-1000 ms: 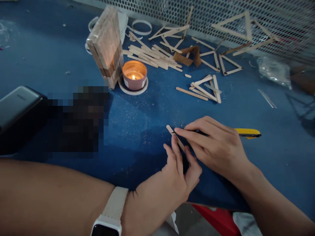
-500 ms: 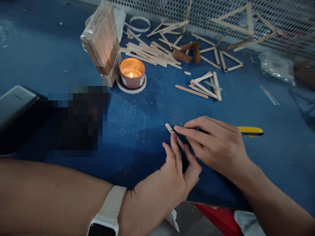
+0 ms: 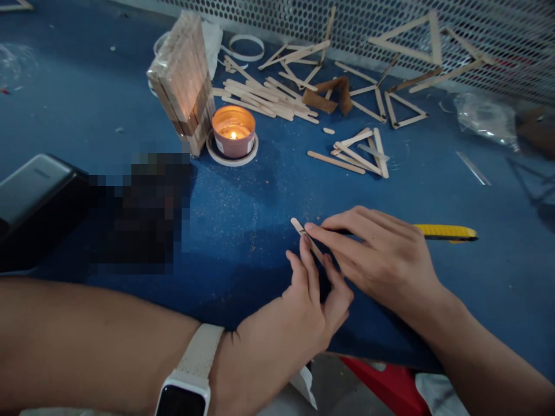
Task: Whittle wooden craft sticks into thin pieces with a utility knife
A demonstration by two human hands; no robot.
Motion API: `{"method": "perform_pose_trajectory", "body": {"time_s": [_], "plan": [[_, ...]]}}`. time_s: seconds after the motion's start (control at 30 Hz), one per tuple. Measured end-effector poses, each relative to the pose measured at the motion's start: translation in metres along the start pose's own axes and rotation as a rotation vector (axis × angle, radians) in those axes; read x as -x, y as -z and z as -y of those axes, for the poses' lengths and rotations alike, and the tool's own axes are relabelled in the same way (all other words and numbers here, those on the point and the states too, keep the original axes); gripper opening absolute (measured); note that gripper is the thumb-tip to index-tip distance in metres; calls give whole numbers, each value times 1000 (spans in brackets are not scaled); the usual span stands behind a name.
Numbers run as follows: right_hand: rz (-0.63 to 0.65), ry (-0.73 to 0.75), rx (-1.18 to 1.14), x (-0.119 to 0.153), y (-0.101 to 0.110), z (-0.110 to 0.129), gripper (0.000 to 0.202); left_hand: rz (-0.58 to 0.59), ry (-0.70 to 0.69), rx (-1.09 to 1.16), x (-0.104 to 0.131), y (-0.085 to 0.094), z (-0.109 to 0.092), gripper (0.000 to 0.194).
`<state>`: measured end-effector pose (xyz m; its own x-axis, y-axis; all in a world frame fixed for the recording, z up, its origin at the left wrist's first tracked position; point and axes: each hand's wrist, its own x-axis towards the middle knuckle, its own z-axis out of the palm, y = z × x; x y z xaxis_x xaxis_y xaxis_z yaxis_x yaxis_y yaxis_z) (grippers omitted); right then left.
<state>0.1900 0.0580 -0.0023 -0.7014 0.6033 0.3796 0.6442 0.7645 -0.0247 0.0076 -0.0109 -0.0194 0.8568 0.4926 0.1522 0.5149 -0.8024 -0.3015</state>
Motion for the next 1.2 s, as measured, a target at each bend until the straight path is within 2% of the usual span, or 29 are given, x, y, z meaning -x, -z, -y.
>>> {"method": "perform_pose_trajectory", "body": {"time_s": [0.37,0.6,0.87,1.0,1.1,1.2], "plan": [[3,172,127,-8,5,-3,8,55,-2,16,-2,5,3,44],[40,153,173,-8,9,-2,9,58,-17,32,-1,9,7,40],[-15,143,230,-9,12,-1,13,65,-20,29,-1,8,7,42],[-73,91,216,-7,13,1,8,48,-10,24,-2,8,8,41],[-40,66,190,-6,10,1,4,38,0,27,-2,6,5,41],[-16,73,152,-6,8,0,8,29,10,39,-3,3,1,39]]}}
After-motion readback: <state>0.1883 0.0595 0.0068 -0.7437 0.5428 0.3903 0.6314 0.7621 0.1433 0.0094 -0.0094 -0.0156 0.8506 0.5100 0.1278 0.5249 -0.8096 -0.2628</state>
